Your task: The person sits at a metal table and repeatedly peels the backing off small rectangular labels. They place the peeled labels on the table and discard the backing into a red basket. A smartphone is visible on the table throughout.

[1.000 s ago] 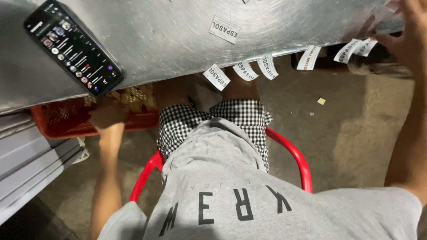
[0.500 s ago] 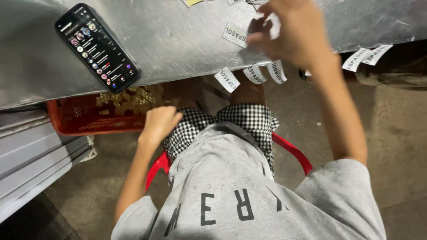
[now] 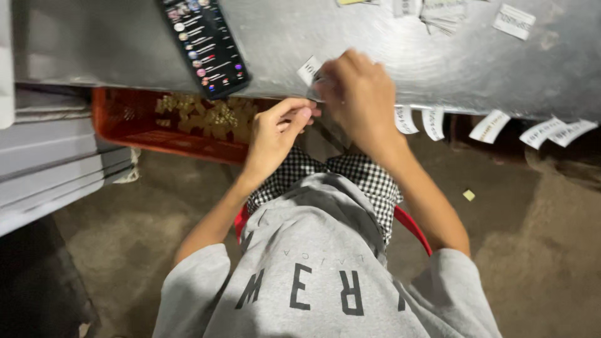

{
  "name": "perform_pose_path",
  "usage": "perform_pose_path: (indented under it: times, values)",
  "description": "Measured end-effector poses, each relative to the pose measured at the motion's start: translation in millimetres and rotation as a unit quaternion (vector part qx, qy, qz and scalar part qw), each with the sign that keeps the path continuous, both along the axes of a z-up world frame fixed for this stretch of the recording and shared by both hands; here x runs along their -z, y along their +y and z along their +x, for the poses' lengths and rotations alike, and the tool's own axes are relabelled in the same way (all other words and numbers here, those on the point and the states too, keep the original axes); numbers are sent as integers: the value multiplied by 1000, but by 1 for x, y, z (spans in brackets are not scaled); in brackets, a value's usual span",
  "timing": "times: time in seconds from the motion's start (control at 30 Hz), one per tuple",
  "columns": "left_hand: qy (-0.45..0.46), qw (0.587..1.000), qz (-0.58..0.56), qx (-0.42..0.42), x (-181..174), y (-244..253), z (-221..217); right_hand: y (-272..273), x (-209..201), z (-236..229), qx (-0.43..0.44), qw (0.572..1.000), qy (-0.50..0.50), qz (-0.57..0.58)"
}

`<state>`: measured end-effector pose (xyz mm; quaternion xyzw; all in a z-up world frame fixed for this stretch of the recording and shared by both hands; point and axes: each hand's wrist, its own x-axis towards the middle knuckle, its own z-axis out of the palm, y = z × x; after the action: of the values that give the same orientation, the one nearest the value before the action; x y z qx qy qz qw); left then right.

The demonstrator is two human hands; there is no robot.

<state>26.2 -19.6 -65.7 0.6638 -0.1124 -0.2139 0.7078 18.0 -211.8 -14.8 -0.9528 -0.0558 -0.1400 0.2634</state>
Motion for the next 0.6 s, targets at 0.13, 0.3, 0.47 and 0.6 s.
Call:
perform_pose_path:
  times: [0.13, 0.3, 0.47, 0.6]
  values:
    - [35, 993, -43, -100, 14, 5, -8, 25, 0, -15, -60, 997, 17, 36]
    - [-22, 994, 5, -103, 1, 10, -9, 28, -14, -28, -73, 994, -41, 71]
    - [-134, 988, 46, -63, -35, 15, -21, 21, -29, -38, -85, 992, -82, 45]
    - [-163, 983, 60, -54, -53, 17, -25, 23, -35, -44, -92, 989, -114, 12]
